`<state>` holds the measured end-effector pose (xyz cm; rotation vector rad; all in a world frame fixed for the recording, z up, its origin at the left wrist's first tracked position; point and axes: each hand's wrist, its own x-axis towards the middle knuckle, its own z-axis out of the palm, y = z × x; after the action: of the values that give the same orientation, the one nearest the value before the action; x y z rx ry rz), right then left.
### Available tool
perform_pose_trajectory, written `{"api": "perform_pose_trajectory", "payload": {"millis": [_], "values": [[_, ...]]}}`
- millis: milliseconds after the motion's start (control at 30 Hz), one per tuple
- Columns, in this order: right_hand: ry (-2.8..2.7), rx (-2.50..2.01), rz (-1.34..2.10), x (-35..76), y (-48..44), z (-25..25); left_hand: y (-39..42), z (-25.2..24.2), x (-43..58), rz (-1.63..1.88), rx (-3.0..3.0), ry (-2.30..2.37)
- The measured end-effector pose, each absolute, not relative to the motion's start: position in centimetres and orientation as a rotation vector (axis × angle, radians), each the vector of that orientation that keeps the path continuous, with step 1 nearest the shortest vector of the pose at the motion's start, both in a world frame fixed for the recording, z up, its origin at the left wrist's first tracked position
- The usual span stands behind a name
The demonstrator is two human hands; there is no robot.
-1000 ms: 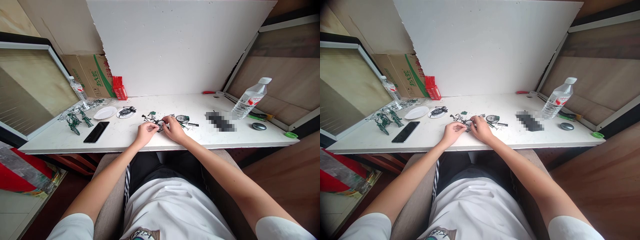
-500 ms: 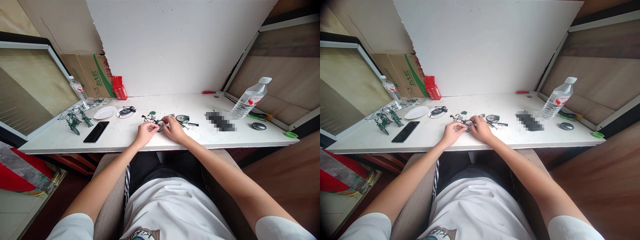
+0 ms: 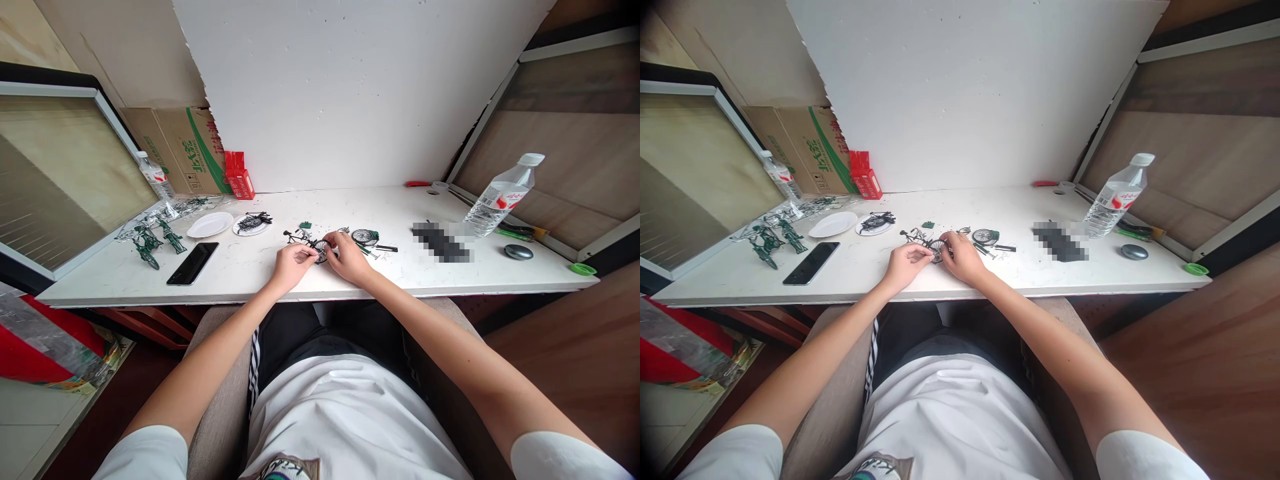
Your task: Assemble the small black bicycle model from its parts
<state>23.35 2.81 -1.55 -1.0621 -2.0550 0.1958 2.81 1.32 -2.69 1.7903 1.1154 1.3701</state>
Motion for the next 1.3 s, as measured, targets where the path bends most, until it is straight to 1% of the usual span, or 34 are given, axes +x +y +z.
{"api": "perform_pose_trajectory", "payload": {"millis": [1300], "values": [[-2.081, -1.053, 0.236, 23.46, 3.15, -1.99, 1.29, -2.75, 2.86, 1.358, 1.842, 1.106]]}}
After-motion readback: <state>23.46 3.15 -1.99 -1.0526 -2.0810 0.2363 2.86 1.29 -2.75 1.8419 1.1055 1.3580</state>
